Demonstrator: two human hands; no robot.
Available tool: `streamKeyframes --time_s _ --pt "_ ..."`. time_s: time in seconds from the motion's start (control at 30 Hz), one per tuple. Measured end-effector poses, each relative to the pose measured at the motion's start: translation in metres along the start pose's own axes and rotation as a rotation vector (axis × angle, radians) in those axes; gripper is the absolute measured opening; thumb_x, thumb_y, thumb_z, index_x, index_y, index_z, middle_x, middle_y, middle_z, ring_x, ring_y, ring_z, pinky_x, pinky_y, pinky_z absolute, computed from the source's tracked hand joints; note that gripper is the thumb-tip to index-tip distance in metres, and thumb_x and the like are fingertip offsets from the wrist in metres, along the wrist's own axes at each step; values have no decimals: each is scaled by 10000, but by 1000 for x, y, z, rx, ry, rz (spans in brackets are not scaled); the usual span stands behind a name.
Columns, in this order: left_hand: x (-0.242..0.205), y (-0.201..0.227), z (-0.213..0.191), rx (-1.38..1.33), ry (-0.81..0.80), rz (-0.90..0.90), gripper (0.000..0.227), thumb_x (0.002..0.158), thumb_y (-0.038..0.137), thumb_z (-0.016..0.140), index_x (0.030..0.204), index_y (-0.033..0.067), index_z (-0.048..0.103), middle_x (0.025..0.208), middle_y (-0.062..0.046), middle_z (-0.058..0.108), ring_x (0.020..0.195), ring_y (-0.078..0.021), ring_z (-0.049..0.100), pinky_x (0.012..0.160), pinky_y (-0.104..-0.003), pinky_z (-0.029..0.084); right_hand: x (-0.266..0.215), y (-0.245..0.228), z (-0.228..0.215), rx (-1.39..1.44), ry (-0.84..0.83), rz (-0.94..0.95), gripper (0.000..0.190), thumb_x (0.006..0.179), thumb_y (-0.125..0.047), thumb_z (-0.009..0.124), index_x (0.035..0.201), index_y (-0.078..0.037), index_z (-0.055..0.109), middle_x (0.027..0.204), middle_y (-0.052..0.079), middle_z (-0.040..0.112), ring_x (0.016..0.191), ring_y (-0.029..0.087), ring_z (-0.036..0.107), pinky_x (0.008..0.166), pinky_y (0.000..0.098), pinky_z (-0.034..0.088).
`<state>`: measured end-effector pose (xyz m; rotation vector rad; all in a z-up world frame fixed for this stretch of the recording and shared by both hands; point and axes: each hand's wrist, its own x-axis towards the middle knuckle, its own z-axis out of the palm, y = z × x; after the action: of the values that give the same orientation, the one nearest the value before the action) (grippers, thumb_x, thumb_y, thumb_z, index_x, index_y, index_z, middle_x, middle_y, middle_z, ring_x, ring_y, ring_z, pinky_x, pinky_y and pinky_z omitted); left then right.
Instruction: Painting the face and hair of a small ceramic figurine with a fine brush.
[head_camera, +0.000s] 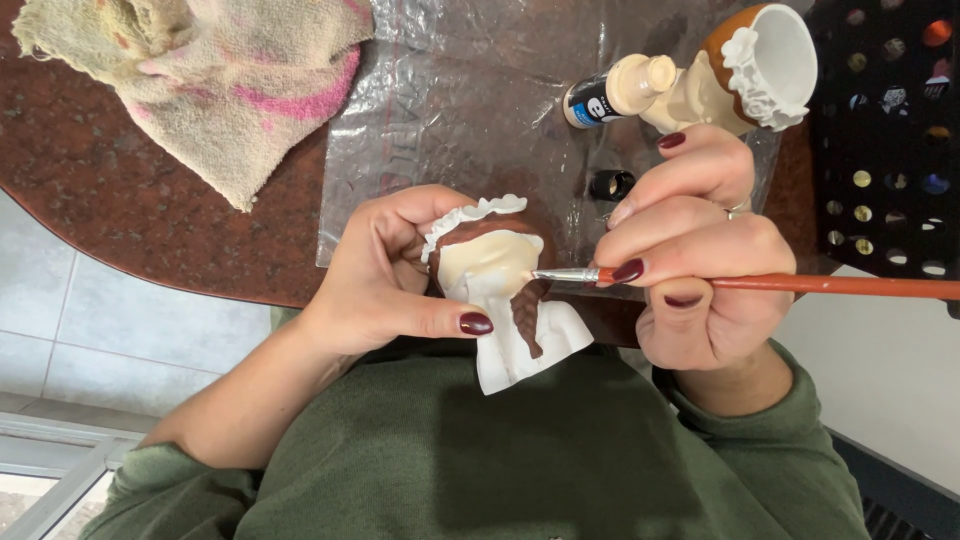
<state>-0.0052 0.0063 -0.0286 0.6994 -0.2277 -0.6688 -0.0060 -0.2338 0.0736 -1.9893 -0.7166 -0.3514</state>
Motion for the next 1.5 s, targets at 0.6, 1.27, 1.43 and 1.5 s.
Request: streamKeyframes --time_s 0.6,1.27,1.43,1.5 --pt "0 -1 -2 0 -11 4 602 772 -1 912 1302 -49 632 1230 -110 736 1139 -165 703 1059 -347 554 1 6 0 49 27 33 283 1111 -382 476 997 -123 477 822 29 696 952 176 543 1028 394 376" --pt "-3 -2 1 -8 17 51 650 743 -10 921 1311 -38 607 1239 -89 712 1175 -166 677 1075 -348 537 -9 2 -5 104 267 -50 188 1099 -289 515 1111 -102 537 844 87 725 833 170 574 846 320 424" --pt "-4 14 14 114 17 246 675 769 -12 918 1354 -23 584 1241 -88 709 1163 -156 682 1058 -344 547 -15 -12 -7 97 348 -35 340 979 -327 719 1192 -95 590 1022 141 717 948 230 606 875 358 493" --pt "-1 22 24 172 25 311 676 777 -13 916 1360 -18 575 1248 -87 707 1154 -150 683 1063 -340 548 -26 -11 -4 -8 324 -104 479 894 -373 794 1207 -87 568 1060 131 703 959 235 600 886 357 485"
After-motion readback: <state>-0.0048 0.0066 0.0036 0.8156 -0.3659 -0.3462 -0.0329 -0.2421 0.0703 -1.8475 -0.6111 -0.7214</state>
